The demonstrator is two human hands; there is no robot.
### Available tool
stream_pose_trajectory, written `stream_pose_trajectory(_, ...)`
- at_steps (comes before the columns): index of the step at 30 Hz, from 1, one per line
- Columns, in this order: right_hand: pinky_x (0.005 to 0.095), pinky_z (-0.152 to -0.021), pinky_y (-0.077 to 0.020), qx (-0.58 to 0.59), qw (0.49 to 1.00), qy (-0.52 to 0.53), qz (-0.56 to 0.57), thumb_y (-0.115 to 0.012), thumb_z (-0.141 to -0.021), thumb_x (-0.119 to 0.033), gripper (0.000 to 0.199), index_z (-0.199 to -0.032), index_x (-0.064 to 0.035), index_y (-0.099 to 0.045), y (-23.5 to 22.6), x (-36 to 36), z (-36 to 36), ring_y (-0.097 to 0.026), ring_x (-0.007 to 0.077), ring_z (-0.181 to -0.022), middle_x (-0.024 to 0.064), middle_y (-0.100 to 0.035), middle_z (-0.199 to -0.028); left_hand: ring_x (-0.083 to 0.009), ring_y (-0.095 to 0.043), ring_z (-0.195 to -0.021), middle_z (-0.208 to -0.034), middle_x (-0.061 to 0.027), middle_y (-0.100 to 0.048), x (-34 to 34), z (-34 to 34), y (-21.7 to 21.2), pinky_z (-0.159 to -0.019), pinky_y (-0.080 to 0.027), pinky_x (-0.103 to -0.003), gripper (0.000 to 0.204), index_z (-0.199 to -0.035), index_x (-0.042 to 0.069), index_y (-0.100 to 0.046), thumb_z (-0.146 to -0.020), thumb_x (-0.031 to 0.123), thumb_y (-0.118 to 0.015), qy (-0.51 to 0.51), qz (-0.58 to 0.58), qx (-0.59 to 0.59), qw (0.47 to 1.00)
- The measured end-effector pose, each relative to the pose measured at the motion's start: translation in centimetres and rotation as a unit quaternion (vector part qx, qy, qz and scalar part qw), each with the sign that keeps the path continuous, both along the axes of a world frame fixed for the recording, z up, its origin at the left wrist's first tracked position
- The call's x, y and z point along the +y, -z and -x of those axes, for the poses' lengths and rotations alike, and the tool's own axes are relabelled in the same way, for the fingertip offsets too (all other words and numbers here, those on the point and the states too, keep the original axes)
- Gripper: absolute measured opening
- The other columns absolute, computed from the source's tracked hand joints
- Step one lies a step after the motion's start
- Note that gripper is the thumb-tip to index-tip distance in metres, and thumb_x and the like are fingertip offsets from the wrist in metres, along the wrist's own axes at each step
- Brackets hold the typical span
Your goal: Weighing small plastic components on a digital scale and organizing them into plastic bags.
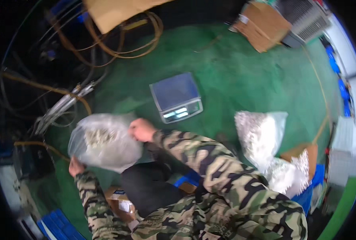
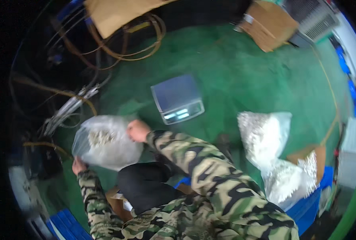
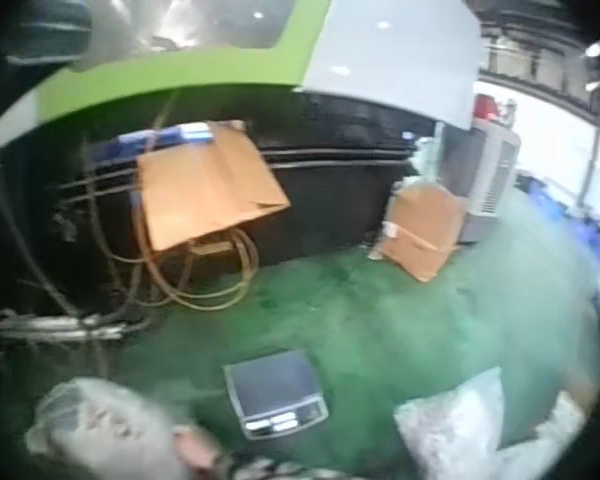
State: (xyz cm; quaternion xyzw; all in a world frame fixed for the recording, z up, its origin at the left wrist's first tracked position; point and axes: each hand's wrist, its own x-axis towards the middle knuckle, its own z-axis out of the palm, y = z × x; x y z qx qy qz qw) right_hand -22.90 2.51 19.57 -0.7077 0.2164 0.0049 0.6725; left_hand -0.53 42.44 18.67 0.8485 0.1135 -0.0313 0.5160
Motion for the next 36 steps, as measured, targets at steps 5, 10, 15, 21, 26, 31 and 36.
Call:
stream_pose_trajectory(5,0.0359,-0.062,-0.0551,0.049,0.998,0.000,-0.027,-0.060,-0.088,-0.020,0.028,-0.070,-0.0005,-0.069,-1.2,0.3,2.7,-0.069,0.0212,-0.058,0.0104,-0.070,-0.066,-0.0267,-0.062,-0.064,-0.071,-0.0095,-0.067,11.1,1.3,6.5,-0.063,-0.049,-0.042,0.048,-0.085,0.000,-0.070,-0.095,0.045,-0.057,-0.037,-0.329,0.111,0.937)
stream_pose_trajectory(10,0.0339,-0.061,-0.0545,-0.014,0.994,-0.002,0.112,-0.061,-0.088,-0.024,0.027,-0.086,0.0016,-0.069,-8.1,-6.3,8.2,-0.068,0.0197,-0.059,0.0106,-0.071,-0.073,-0.0306,-0.066,-0.066,-0.075,-0.0119,-0.070,12.8,1.5,6.3,-0.065,-0.052,-0.043,0.061,-0.081,-0.002,-0.069,-0.097,0.054,-0.051,-0.113,-0.356,0.139,0.917)
stream_pose_trajectory(15,0.0304,-0.068,-0.0550,-0.156,0.942,0.296,0.029,-0.070,-0.090,-0.023,0.027,-0.105,-0.0004,-0.067,-8.3,-15.6,24.9,-0.067,0.0145,-0.075,0.0085,-0.071,-0.090,-0.0314,-0.069,-0.076,-0.087,-0.0118,-0.073,8.7,3.3,4.1,-0.071,-0.053,-0.043,0.061,-0.093,0.003,-0.073,-0.090,0.062,-0.057,-0.191,-0.386,-0.006,0.902)
stream_pose_trajectory(21,0.0409,-0.092,-0.0507,0.251,0.655,0.665,0.254,-0.078,-0.079,-0.049,0.068,-0.116,0.0054,-0.062,-0.3,-18.0,54.4,-0.067,0.0347,-0.100,0.0240,-0.068,-0.108,-0.0337,-0.069,-0.086,-0.096,-0.0114,-0.075,-0.3,5.0,-2.7,-0.078,-0.053,-0.043,0.065,-0.105,0.010,-0.075,-0.080,0.069,-0.064,-0.171,-0.338,-0.117,0.918)
stream_pose_trajectory(26,0.0444,-0.107,-0.0421,0.442,0.688,0.560,0.135,-0.070,-0.074,-0.069,0.097,-0.132,0.0068,-0.054,7.1,-13.6,63.3,-0.056,0.0412,-0.124,0.0305,-0.058,-0.131,-0.0240,-0.070,-0.087,-0.110,-0.0154,-0.070,-20.1,8.0,-9.5,-0.069,-0.058,-0.036,0.049,-0.118,-0.001,-0.066,-0.091,0.041,-0.072,0.064,0.060,-0.136,0.987)
stream_pose_trajectory(31,0.0509,-0.090,-0.0484,0.400,0.694,0.573,0.174,-0.062,-0.086,-0.046,0.053,-0.101,0.0036,-0.070,11.4,-12.2,61.1,-0.062,0.0476,-0.099,0.0314,-0.066,-0.098,-0.0142,-0.063,-0.062,-0.077,-0.0079,-0.068,-44.1,29.2,-12.4,-0.057,-0.051,-0.029,0.041,-0.105,0.000,-0.069,-0.091,0.038,-0.070,0.539,0.081,-0.122,0.829)
stream_pose_trajectory(36,0.0462,-0.077,-0.0506,0.225,0.717,0.642,0.154,-0.063,-0.091,-0.038,0.045,-0.096,0.0056,-0.070,9.3,-9.3,59.0,-0.066,0.0424,-0.083,0.0291,-0.068,-0.086,-0.0383,-0.067,-0.103,-0.109,-0.0219,-0.070,-56.1,52.3,-9.4,-0.090,-0.051,-0.046,0.075,-0.109,-0.003,-0.069,-0.079,0.066,-0.066,0.731,-0.170,-0.097,0.653)
